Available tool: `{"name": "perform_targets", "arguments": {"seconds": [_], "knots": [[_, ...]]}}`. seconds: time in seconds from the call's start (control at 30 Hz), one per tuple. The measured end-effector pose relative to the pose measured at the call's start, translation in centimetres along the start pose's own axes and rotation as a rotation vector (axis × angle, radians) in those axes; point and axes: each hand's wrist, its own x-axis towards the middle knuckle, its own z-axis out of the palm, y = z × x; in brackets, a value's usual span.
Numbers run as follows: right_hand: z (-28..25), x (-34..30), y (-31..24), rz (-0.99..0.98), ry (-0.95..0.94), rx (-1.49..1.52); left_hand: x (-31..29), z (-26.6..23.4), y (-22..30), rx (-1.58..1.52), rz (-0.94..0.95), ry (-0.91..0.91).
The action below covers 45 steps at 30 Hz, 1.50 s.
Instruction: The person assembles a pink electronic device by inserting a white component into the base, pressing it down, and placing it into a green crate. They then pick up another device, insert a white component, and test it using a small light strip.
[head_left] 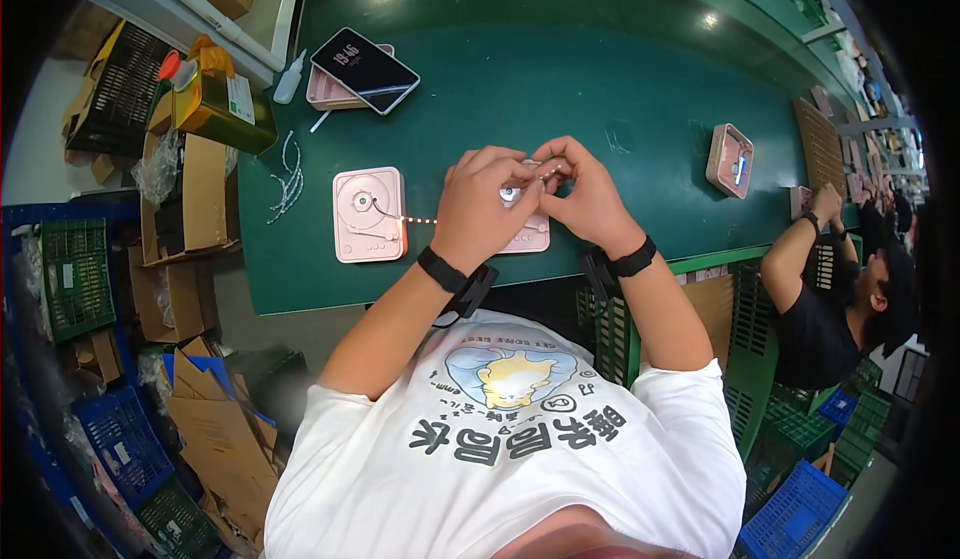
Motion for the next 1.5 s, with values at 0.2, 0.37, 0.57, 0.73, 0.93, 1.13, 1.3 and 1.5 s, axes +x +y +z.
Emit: {"name": "perform_targets", "arguments": {"seconds": [0.2,0.37,0.57,0.73,0.93,1.13,1.3,1.5], "knots": [[0.9,-0.1,-0.3,0.016,0.046,-0.105,0.2,1.7,-0.4,-0.123,-0.083,0.131],[1.2,-0.1,-0.8,0.068,0.121,-0.099,0.0,1.7,-0.6,-0.148,-0.117,0.183],[2.0,-0.3,-1.6,0.036,0.141,-0.137,1.5,-1.4,-1.2,-0.392,-0.311,-0.010],[1.8,-0.5,-1.0,-0.193,0.111,-0.351,1.9,-2.6,-1.3,-0.429,-0.166,-0.052],[0.5,-1.2,-3.2,-0.307,-0.071,-0.686,2.0,-4.1,-2.0,0.092,0.011,-0.169],[0.3,-1.5,-3.6,-0.259,-0.078,-0.652,1.4,-5.2,-2.0,0.182,-0.073,-0.237],[0.2,-1.4,-3.4,-0.239,-0.083,-0.623,1.3,-6.0,-1.1,0.170,-0.094,-0.282],[0.1,-1.4,-3.1,-0.247,-0.080,-0.610,1.5,-5.6,-0.9,0.257,-0.088,-0.228]]}}
